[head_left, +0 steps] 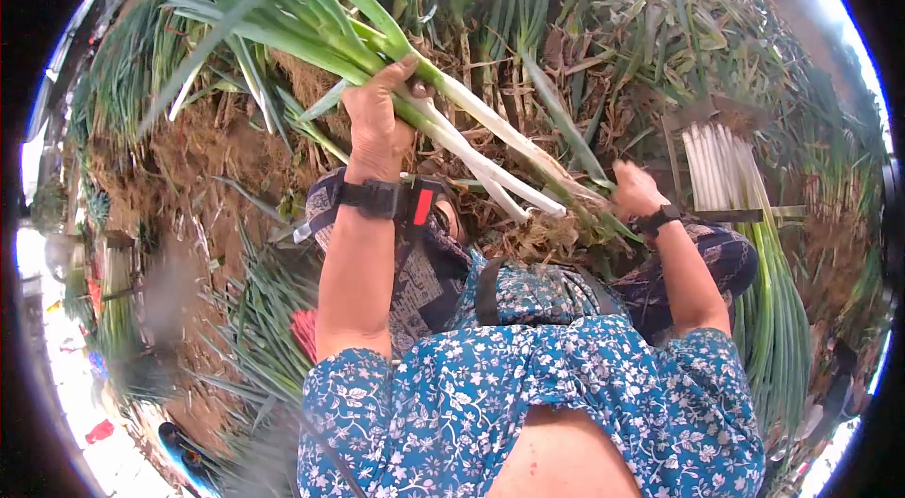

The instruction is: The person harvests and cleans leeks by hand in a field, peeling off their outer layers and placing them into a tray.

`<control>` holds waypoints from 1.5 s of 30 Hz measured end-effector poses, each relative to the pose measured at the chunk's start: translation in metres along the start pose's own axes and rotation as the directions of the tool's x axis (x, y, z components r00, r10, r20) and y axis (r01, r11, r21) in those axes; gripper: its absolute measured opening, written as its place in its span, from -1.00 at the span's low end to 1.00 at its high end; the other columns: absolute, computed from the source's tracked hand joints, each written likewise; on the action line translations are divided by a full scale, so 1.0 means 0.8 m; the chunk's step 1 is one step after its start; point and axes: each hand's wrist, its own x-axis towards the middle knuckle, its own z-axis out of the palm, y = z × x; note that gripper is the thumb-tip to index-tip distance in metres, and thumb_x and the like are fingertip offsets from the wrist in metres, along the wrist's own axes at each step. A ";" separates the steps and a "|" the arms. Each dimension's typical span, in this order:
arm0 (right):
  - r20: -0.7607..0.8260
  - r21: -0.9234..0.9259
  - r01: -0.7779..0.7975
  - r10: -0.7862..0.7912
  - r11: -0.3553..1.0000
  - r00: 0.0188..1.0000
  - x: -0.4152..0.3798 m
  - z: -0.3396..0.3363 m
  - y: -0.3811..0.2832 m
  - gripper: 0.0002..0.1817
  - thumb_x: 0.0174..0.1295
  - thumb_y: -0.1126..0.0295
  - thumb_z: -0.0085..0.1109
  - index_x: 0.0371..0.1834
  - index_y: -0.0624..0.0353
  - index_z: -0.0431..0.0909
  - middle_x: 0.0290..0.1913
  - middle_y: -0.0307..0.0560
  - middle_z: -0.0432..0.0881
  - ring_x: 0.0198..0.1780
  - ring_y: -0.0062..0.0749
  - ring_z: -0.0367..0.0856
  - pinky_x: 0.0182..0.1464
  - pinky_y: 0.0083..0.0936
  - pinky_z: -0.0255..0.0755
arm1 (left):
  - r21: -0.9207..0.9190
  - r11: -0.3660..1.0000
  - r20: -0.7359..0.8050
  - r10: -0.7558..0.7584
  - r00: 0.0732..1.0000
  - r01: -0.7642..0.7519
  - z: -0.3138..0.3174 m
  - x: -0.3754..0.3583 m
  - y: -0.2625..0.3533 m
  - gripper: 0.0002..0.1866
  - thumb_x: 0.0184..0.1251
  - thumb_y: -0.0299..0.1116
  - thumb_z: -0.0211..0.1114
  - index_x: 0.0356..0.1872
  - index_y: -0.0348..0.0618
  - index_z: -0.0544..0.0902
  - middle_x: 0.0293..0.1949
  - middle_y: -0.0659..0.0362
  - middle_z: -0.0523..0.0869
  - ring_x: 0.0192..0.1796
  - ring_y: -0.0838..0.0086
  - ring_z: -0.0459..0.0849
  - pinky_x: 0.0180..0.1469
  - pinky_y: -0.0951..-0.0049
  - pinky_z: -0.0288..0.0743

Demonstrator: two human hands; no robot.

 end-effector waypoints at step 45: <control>0.092 -0.194 -0.393 0.416 0.899 0.905 0.064 0.027 -0.020 -0.71 0.04 0.34 0.04 -0.20 0.16 0.63 -0.10 0.09 0.62 -0.07 -0.08 0.61 -0.05 -0.25 0.49 | 0.047 0.993 -0.088 0.116 0.989 -0.112 -0.055 -0.057 0.071 -0.85 0.06 -0.52 0.29 -0.34 -0.33 0.55 -0.38 0.06 0.60 -0.48 0.47 0.45 -0.32 0.48 0.41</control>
